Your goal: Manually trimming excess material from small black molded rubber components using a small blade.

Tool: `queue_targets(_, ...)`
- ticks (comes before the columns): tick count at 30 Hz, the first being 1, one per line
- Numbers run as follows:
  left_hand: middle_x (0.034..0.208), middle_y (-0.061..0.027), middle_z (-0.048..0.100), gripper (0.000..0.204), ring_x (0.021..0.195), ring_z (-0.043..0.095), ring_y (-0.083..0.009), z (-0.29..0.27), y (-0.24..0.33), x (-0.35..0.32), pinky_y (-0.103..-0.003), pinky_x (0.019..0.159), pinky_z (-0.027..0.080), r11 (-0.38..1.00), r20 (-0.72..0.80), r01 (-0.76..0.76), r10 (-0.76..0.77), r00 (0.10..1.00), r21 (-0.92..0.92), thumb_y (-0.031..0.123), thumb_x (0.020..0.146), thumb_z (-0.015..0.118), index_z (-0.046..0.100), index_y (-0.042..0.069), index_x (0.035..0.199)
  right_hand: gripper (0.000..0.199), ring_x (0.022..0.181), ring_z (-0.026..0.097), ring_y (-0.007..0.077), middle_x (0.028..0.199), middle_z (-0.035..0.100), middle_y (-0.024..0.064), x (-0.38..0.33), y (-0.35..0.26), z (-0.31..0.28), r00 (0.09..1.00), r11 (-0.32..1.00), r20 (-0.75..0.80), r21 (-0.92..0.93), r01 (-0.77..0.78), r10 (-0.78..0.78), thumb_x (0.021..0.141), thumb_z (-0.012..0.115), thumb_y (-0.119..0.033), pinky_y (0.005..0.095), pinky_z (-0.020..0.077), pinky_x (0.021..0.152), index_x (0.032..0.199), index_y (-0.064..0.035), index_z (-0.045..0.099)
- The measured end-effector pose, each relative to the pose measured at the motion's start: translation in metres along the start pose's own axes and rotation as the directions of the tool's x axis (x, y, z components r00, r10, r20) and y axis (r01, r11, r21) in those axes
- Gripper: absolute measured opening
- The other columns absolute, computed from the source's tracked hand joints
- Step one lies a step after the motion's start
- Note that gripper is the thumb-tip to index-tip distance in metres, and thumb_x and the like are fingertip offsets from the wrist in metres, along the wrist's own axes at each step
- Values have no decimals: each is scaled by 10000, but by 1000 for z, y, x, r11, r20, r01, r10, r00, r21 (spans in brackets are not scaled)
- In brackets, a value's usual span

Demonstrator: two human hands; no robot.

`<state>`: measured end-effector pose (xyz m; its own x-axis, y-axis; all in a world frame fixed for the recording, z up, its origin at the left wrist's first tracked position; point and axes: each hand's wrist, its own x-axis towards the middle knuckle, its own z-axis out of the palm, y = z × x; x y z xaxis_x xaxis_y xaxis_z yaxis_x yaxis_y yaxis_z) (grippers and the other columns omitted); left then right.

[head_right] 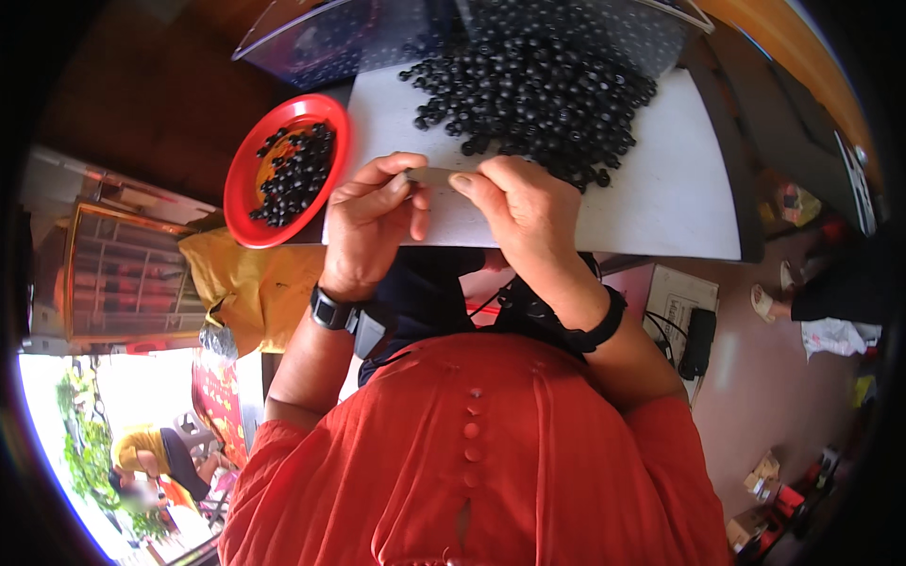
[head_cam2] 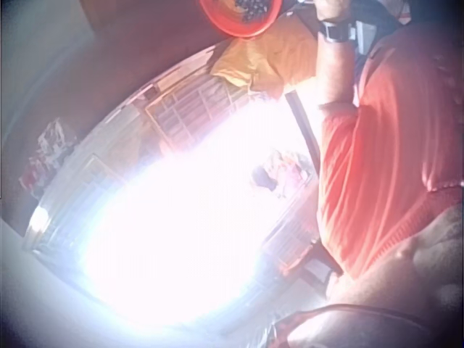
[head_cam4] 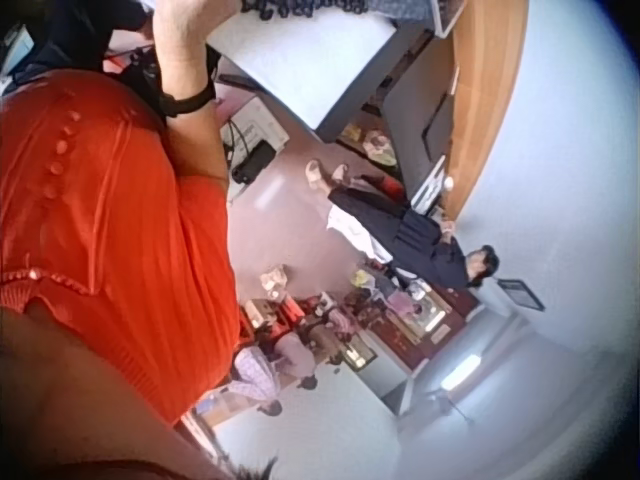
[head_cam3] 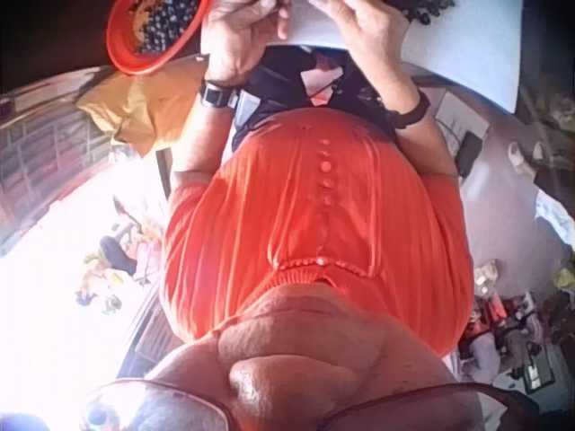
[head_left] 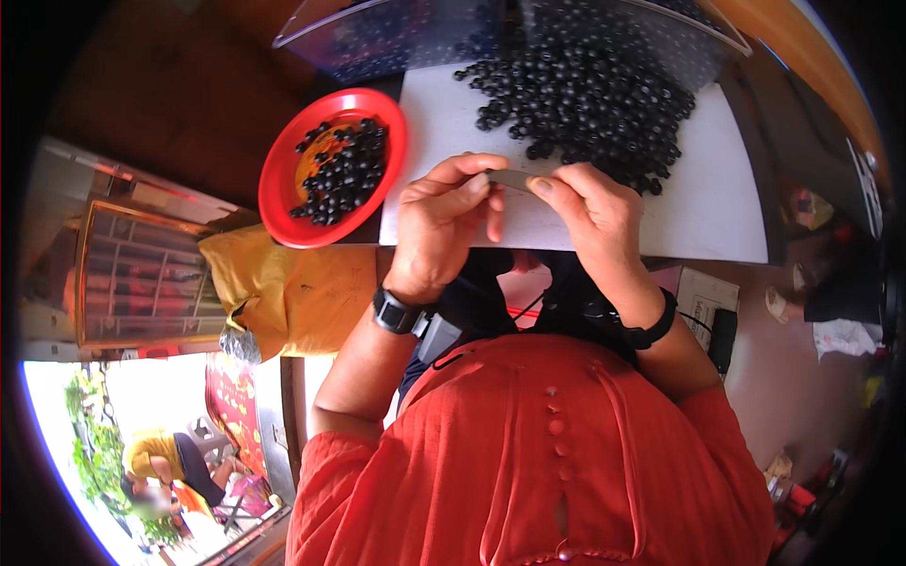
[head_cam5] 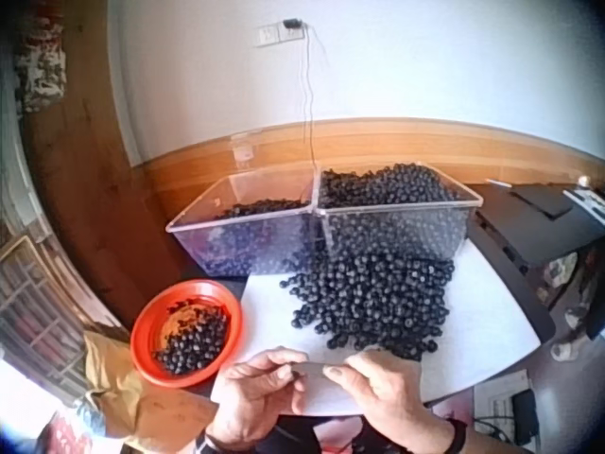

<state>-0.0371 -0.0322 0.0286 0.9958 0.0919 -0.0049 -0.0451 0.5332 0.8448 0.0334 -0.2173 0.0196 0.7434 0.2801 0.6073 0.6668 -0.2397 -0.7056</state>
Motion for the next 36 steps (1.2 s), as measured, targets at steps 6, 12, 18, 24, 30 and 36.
queue_targets(6,886,-92,671,221,670,624,-170,9,24,-8,-269,599,514,975,-114,-102,126,985,197,-20,991,582,716,-44,1165,133,599,565,124,709,639,50,-4,2,-7,1000,989,6,150,4,-5,931,768,-102,280,439,549,879,5,707)
queue_targets(12,997,-79,672,217,774,642,-164,-39,84,1,-275,633,541,436,-93,-212,580,810,875,-11,911,680,759,2,1113,154,636,519,49,741,653,8,-3,-2,-17,993,963,-109,270,-8,39,975,739,-100,228,414,563,897,29,708)
queue_targets(18,950,-141,671,232,780,645,-269,-14,46,35,-379,710,532,186,115,-212,426,898,959,44,804,774,767,6,1032,157,635,523,47,736,642,5,-2,-1,-19,987,955,-137,295,-37,81,976,737,-100,224,415,561,894,31,708)
queue_targets(24,829,-206,684,346,735,676,-356,-6,24,87,-442,678,528,34,75,-95,377,923,995,310,816,811,732,-25,847,143,647,582,75,761,673,39,-4,7,-17,987,951,-155,308,19,30,962,746,-91,237,460,582,898,32,707)
queue_targets(30,829,-186,733,401,733,706,-276,-5,21,101,-367,685,542,-37,-40,51,240,970,998,335,795,845,756,-43,895,121,650,611,91,777,693,58,-3,4,-17,986,943,-164,330,29,27,951,751,-76,248,476,579,909,32,716)
queue_targets(36,806,-164,740,353,716,707,-246,-10,18,91,-354,683,547,-29,24,-15,355,934,999,262,780,858,755,-39,933,116,654,611,99,775,690,52,-5,5,-18,986,923,-164,382,41,24,945,757,-79,251,478,587,907,26,725)
